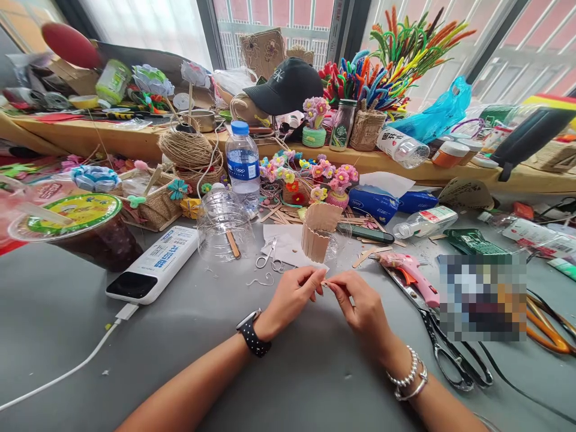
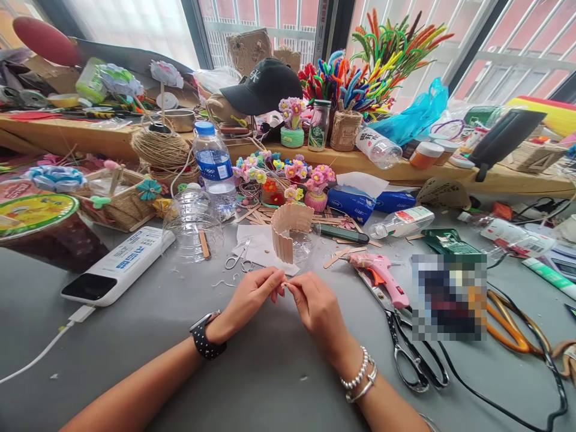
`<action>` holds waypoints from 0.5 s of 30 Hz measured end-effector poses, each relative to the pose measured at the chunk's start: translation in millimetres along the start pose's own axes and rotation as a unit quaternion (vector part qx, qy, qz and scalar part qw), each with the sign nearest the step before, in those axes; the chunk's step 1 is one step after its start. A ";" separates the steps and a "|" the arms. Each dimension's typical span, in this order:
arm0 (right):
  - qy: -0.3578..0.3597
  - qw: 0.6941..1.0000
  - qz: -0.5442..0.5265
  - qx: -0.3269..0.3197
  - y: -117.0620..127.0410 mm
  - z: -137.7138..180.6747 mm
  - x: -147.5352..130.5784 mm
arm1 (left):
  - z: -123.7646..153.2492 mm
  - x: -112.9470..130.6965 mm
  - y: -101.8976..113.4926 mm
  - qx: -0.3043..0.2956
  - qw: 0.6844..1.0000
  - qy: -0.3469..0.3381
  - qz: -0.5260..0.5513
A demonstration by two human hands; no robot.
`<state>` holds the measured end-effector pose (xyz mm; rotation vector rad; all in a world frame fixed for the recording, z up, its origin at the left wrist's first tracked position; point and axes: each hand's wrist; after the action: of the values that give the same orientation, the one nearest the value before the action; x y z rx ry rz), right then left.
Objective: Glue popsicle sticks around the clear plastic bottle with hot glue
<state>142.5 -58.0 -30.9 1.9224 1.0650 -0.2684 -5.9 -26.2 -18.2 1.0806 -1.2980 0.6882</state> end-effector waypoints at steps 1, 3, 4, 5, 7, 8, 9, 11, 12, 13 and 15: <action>-0.002 1.000 0.001 -0.001 -0.4 0.4 0.1 | -0.4 0.0 0.7 0.000 1.000 -0.001 0.003; -0.007 1.000 0.007 0.000 -1.1 0.7 0.6 | -0.7 0.5 1.4 0.003 1.000 -0.012 0.001; -0.009 1.000 0.010 0.000 -1.2 0.8 0.8 | -0.5 0.8 1.4 0.006 1.000 -0.022 -0.005; -0.010 1.000 0.013 0.001 -1.2 0.8 0.9 | -0.1 1.1 1.2 0.009 0.999 -0.034 -0.012; -0.010 1.000 0.013 0.004 -1.0 0.8 1.1 | 0.8 1.3 0.4 0.010 0.998 -0.056 -0.029; -0.010 1.000 0.011 0.005 -0.8 0.8 1.1 | 1.2 1.3 0.0 0.012 0.997 -0.065 -0.039; -0.011 1.000 0.010 0.006 -0.6 0.9 1.1 | 1.6 1.1 -0.4 0.015 0.996 -0.072 -0.049; -0.016 1.000 0.006 0.005 -0.6 1.2 1.3 | 2.1 0.8 -0.9 0.027 0.994 -0.078 -0.066; -0.019 1.000 0.005 0.003 -0.7 1.3 1.4 | 2.2 0.7 -1.0 0.034 0.994 -0.078 -0.070; -0.023 1.000 0.003 0.000 -0.9 1.4 1.5 | 2.1 0.8 -1.1 0.038 0.994 -0.074 -0.070; -0.032 0.999 -0.002 -0.004 -1.6 1.4 1.4 | 1.8 1.1 -1.3 0.044 0.996 -0.058 -0.051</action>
<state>142.5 -57.9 -33.4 1.8921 1.0260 -0.3261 -5.3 -28.4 -17.5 1.2656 -1.3115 0.6188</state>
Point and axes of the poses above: each hand's wrist, its own z-axis away from the middle knuckle, its own y-axis out of the back of the hand, x = y × z, and after that the axes turned 1 degree about z, right-handed
